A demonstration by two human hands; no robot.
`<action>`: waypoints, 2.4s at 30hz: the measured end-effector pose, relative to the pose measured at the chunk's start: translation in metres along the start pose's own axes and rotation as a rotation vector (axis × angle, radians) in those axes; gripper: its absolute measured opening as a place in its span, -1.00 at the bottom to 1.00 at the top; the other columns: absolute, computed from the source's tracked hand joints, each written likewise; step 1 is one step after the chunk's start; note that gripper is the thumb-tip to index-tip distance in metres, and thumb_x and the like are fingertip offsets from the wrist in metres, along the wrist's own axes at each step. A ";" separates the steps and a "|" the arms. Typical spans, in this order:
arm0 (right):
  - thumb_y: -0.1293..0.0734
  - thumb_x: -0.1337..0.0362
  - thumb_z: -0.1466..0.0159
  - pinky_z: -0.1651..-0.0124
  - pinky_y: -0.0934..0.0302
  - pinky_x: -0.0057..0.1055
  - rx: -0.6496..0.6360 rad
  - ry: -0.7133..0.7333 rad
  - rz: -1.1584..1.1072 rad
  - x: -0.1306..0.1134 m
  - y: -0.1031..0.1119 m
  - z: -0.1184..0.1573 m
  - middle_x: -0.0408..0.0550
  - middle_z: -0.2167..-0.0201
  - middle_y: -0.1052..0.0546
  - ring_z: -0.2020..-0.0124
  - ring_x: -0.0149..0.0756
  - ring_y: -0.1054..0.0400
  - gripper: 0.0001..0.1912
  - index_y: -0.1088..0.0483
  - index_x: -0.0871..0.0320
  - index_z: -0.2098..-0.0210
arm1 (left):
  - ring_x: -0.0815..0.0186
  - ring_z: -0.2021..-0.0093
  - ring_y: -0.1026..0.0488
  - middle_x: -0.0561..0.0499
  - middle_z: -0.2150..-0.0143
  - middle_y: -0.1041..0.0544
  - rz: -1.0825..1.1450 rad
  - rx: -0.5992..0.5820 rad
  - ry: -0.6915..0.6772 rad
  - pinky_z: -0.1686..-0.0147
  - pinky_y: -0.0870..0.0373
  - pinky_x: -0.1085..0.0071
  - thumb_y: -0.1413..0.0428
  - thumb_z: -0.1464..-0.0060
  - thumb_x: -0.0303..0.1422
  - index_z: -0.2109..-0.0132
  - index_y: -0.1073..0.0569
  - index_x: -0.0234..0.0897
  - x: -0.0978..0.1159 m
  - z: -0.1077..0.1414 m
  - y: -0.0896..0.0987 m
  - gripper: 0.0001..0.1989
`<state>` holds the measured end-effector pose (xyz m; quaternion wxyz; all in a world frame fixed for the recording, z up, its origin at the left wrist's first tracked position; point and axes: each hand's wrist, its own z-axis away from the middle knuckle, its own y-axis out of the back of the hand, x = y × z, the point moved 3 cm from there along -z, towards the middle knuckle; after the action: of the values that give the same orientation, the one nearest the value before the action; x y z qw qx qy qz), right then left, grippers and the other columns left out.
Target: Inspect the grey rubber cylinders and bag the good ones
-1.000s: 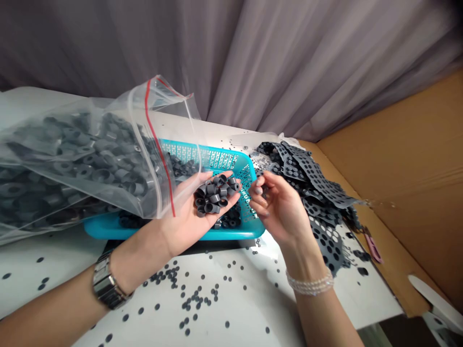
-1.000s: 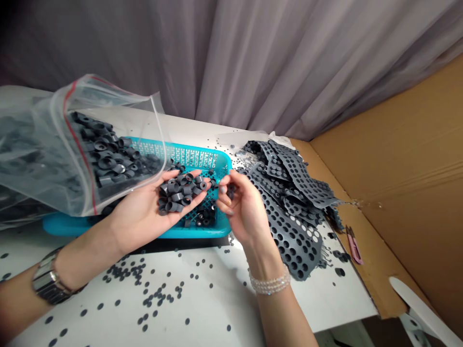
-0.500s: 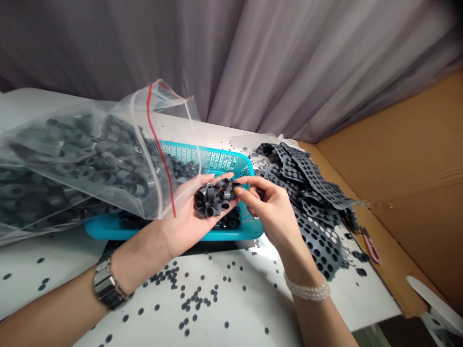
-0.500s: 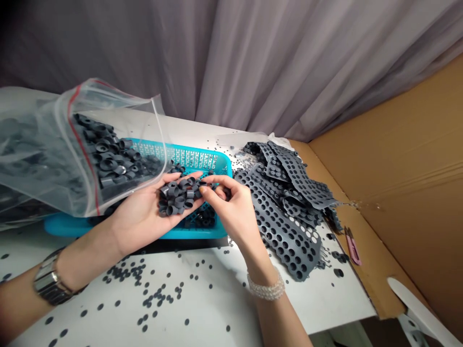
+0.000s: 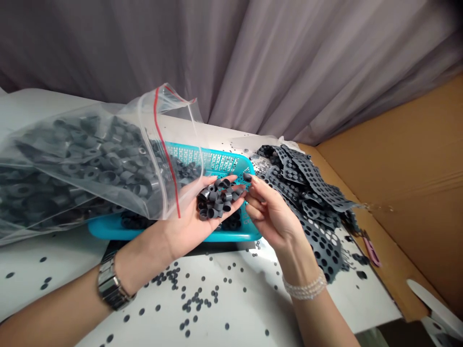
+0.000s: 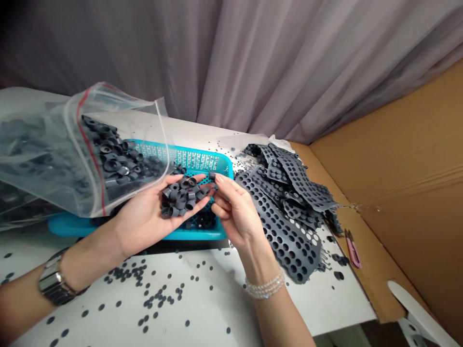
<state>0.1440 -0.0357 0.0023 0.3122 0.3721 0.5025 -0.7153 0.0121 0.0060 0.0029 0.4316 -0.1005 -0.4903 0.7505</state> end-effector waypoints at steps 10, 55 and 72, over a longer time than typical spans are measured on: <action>-0.35 0.15 -0.16 0.65 0.36 -0.47 -0.018 -0.025 -0.011 -0.006 0.003 0.000 -0.32 0.61 0.10 0.60 -0.46 0.36 -0.81 -0.42 0.14 0.32 | 0.07 0.00 -0.52 -0.24 0.03 -0.57 -0.010 -0.010 -0.001 0.03 -0.53 0.17 -0.05 -0.10 -0.52 -0.02 -0.43 -0.41 0.001 0.000 0.000 -0.69; -0.37 0.34 -0.18 0.70 0.30 -0.63 -0.203 -0.024 -0.011 -0.006 0.003 0.001 -0.37 0.66 0.07 0.67 -0.57 0.33 -0.89 -0.47 0.17 0.26 | 0.07 0.07 -0.55 -0.28 0.16 -0.58 0.093 -0.075 -0.045 0.00 -0.49 0.21 0.01 -0.15 -0.48 0.04 -0.45 -0.54 0.002 -0.004 0.004 -0.72; -0.33 0.19 -0.23 0.61 0.25 -0.49 0.048 0.192 0.473 -0.004 -0.003 0.007 -0.32 0.66 -0.09 0.66 -0.54 0.15 -0.76 -0.48 0.12 0.14 | 0.03 -0.03 -0.49 -0.29 -0.03 -0.52 0.055 -0.043 -0.037 -0.01 -0.48 0.14 0.05 -0.19 -0.45 -0.12 -0.37 -0.50 0.003 -0.005 0.006 -0.62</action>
<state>0.1424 -0.0409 0.0085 0.4127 0.5530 0.4116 -0.5954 0.0093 0.0106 -0.0034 0.3992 -0.1092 -0.5112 0.7532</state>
